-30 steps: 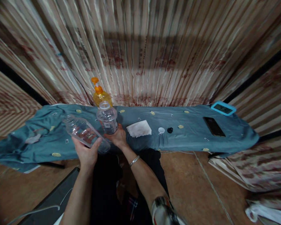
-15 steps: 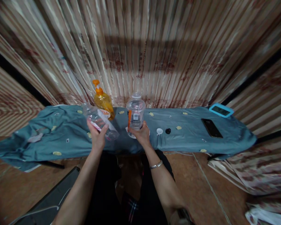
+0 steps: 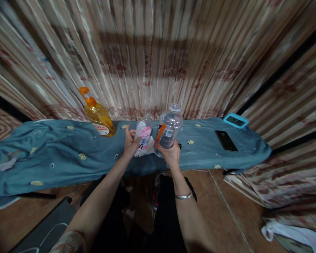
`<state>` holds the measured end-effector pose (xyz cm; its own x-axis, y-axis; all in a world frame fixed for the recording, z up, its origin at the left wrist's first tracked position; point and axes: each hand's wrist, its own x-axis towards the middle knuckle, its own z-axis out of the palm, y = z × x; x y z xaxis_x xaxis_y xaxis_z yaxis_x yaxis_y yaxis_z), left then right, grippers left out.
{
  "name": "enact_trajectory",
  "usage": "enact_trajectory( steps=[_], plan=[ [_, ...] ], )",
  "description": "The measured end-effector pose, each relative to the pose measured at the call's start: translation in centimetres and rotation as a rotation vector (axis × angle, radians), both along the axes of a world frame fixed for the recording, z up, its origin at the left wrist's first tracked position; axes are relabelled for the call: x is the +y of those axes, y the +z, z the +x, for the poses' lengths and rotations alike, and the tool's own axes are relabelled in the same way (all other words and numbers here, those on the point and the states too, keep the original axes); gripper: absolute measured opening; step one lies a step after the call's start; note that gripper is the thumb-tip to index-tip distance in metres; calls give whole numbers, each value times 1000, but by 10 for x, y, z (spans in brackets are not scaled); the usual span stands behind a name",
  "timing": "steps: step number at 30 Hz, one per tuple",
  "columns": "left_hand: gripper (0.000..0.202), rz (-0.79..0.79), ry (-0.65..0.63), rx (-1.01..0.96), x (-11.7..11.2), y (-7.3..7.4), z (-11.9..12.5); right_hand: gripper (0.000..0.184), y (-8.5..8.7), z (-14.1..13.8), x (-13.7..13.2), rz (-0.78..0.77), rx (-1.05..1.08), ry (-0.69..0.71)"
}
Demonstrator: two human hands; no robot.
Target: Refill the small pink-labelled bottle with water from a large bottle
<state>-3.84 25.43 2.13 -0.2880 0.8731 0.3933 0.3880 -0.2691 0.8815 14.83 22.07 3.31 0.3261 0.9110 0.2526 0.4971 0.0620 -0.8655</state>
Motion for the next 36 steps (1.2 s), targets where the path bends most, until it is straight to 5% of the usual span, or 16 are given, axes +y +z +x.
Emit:
enact_trajectory(
  steps=[5,14,19,25,29,36],
  plan=[
    [39,-121,-88,98,9,-15,16,26,-9,-2,8,-11,33,15],
    [40,-124,-177,266,8,-33,17,21,-13,-13,14,-39,88,47],
    [33,-118,-123,363,20,-21,15,22,-10,1,13,-44,90,0],
    [61,-81,-183,535,56,4,46,25,-2,21,7,-41,115,-49],
    [84,-178,-303,631,72,4,67,27,3,28,5,-27,152,-64],
    [78,-208,-285,535,80,1,50,25,7,28,6,-5,249,-69]
  ],
)
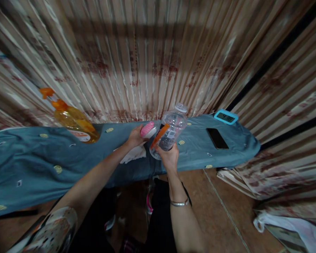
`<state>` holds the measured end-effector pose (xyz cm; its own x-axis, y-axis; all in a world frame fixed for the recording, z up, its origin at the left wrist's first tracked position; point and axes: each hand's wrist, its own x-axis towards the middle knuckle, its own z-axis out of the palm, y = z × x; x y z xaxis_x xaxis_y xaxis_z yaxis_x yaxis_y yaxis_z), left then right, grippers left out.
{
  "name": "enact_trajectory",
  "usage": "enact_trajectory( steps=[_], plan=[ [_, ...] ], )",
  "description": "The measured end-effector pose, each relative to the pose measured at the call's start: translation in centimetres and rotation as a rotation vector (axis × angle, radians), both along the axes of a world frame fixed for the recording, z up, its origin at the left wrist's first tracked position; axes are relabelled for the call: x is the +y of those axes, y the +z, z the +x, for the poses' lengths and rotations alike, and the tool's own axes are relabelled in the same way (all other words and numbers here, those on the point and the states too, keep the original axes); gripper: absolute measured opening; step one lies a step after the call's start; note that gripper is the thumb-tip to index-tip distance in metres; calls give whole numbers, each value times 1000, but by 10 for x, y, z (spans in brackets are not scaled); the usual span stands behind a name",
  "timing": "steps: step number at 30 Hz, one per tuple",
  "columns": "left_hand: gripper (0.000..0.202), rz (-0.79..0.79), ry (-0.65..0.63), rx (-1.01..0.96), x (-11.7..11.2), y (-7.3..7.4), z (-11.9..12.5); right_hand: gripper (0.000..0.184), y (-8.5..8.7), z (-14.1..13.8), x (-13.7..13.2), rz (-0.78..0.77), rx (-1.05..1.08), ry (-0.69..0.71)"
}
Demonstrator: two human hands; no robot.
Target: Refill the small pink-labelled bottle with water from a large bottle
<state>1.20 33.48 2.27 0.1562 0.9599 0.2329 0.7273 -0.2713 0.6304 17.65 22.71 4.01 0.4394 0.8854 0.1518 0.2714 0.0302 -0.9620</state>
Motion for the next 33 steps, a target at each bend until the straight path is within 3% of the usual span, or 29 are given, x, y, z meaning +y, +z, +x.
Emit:
enact_trajectory(
  steps=[2,6,9,12,17,21,24,27,33],
  plan=[
    [76,3,69,-98,-4,2,-9,24,-1,-2,1,9,20,6],
    [57,21,219,-516,-19,3,-24,23,-6,-8,4,31,34,22],
    [42,-99,262,-841,-28,-2,-29,21,-7,-14,4,46,32,35],
    [40,-216,284,-1045,-33,-7,-33,19,-5,-20,3,52,32,54],
    [57,-228,282,-1153,-40,-2,-40,19,-1,-29,0,54,11,76],
    [49,-186,134,-1138,-48,11,-41,22,-1,-34,0,64,-11,100],
    [49,-181,104,-1093,-52,17,-39,24,-2,-38,1,62,-26,111],
    [54,-187,99,-1109,-55,14,-37,24,-3,-42,2,62,-44,113],
    [71,-255,100,-1318,-67,7,-38,23,-6,-42,5,52,-93,104]
  ],
)
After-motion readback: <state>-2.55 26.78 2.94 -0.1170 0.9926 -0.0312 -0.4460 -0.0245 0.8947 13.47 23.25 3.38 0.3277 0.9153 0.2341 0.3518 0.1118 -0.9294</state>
